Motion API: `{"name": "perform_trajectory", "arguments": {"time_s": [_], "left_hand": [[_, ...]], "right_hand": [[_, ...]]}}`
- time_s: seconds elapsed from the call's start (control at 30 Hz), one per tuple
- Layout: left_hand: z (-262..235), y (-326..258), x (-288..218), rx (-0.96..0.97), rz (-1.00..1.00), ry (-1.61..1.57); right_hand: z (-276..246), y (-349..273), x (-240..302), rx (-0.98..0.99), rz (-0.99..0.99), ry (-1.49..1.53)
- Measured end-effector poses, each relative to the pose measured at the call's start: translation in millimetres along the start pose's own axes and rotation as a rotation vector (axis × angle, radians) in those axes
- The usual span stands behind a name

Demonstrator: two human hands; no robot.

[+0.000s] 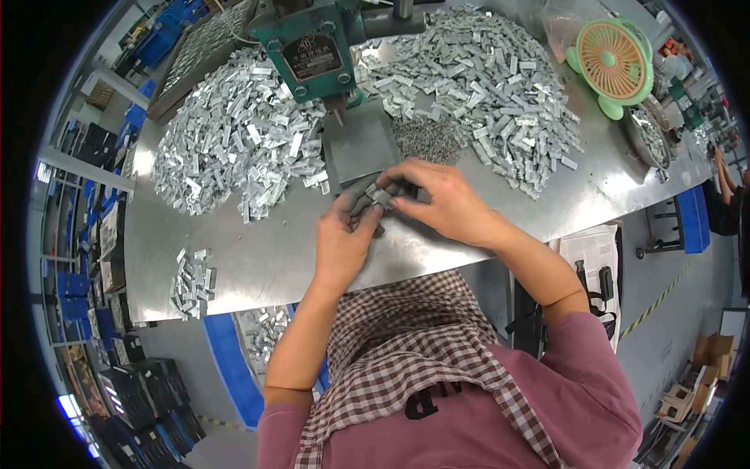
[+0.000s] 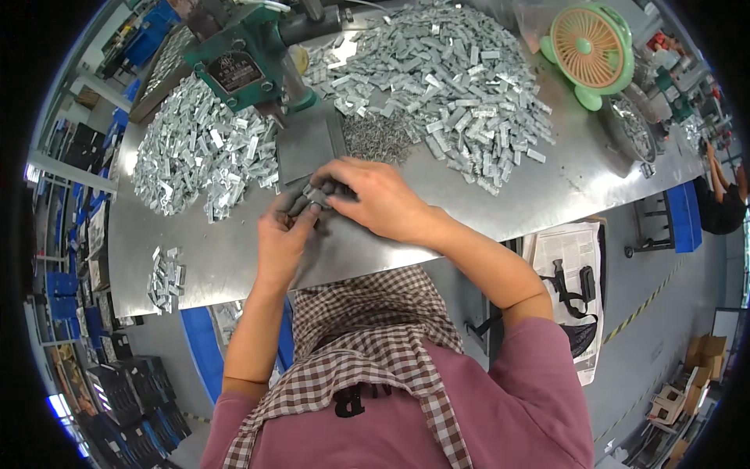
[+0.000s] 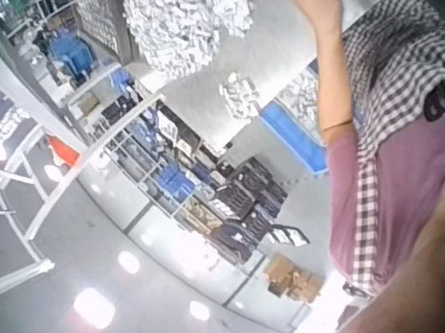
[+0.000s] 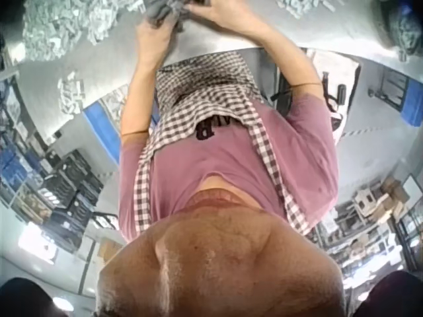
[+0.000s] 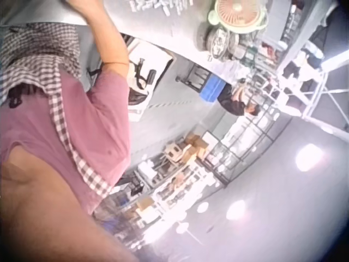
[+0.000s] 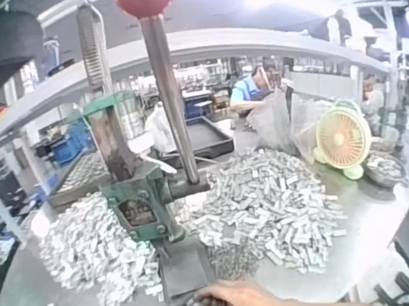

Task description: The person assembles metal components by inserting small pins into metal pieces by hand, pressing them together with a manual press machine, and placing the finished parts into a blue bin.

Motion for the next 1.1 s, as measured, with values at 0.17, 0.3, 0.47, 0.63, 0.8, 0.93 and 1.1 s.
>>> {"name": "perform_trajectory", "arguments": {"time_s": [0.17, 0.3, 0.47, 0.63, 0.8, 0.93, 1.1], "left_hand": [[0, -12, -6, -0.061, 0.029, 0.095], [-11, -6, 0, -0.067, -0.052, 0.056], [-20, -12, 3, -0.023, -0.085, -0.094], [-31, -25, -4, -0.051, -0.101, -0.084], [-42, -34, -18, -0.053, -0.036, -0.058], [-70, -41, -16, -0.159, 0.031, -0.13], [-52, -36, -28, -0.061, 0.086, 0.039]], "right_hand": [[12, -5, 0, -0.045, -0.083, -0.16], [18, -4, 4, -0.006, -0.072, -0.236], [31, 9, 7, 0.095, -0.15, -0.193], [25, 21, 10, 0.167, -0.188, -0.218], [35, 26, -18, 0.258, -0.301, -0.668], [52, -13, 23, 0.489, -0.283, -0.091], [-69, -12, -33, -0.203, 0.005, -0.395]]}}
Point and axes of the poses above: each hand's wrist, its own y-axis towards the middle knuckle, its own z-axis out of the palm, x = y × z, the point moved 6 cm from there along y, towards the middle knuckle, and after that the axes turned 13 degrees about -z, right-handed, at the moved point
